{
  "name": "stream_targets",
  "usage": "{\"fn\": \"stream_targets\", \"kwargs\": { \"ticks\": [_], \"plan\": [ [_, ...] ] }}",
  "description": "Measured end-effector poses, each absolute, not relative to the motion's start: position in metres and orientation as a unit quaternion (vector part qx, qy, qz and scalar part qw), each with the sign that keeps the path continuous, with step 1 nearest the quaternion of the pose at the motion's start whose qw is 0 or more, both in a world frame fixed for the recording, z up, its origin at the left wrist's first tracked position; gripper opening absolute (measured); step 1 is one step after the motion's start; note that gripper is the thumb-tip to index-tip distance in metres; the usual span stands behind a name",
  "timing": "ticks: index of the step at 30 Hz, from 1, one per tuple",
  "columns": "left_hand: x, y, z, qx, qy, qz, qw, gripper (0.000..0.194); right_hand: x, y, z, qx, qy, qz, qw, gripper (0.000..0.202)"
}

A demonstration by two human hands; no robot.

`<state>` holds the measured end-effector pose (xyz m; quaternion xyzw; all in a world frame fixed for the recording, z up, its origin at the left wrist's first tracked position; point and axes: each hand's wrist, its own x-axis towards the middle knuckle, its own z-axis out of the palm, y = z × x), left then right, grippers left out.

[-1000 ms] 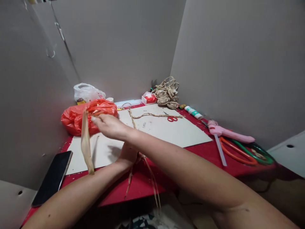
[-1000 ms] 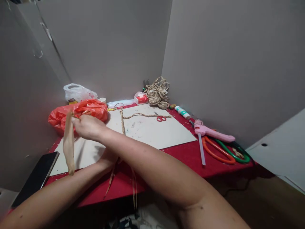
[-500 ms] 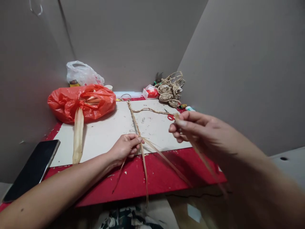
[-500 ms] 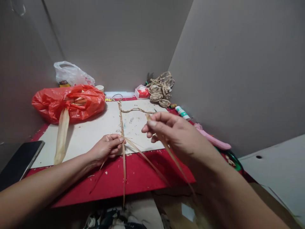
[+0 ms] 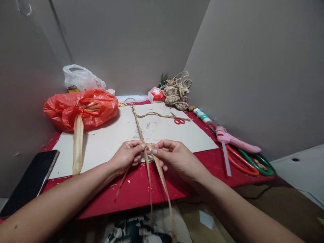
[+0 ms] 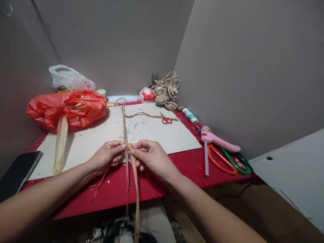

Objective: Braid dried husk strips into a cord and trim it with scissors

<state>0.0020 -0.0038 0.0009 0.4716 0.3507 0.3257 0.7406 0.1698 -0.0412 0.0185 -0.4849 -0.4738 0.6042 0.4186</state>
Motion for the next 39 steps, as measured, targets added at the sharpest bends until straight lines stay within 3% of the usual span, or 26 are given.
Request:
{"fn": "stream_targets", "kwargs": {
  "ticks": [14,22,39],
  "plan": [
    [0.003,-0.006,0.003,0.477,0.36,0.328,0.731,0.024,0.16,-0.046,0.018,-0.508,-0.502,0.532,0.454,0.028],
    [0.003,-0.006,-0.002,0.503,0.379,0.333,0.702,0.026,0.151,-0.044,0.01,-0.549,-0.584,0.396,0.448,0.018],
    [0.008,-0.011,0.002,0.487,0.389,0.371,0.688,0.031,0.144,-0.043,0.002,-0.55,-0.608,0.351,0.452,0.015]
  ]
}}
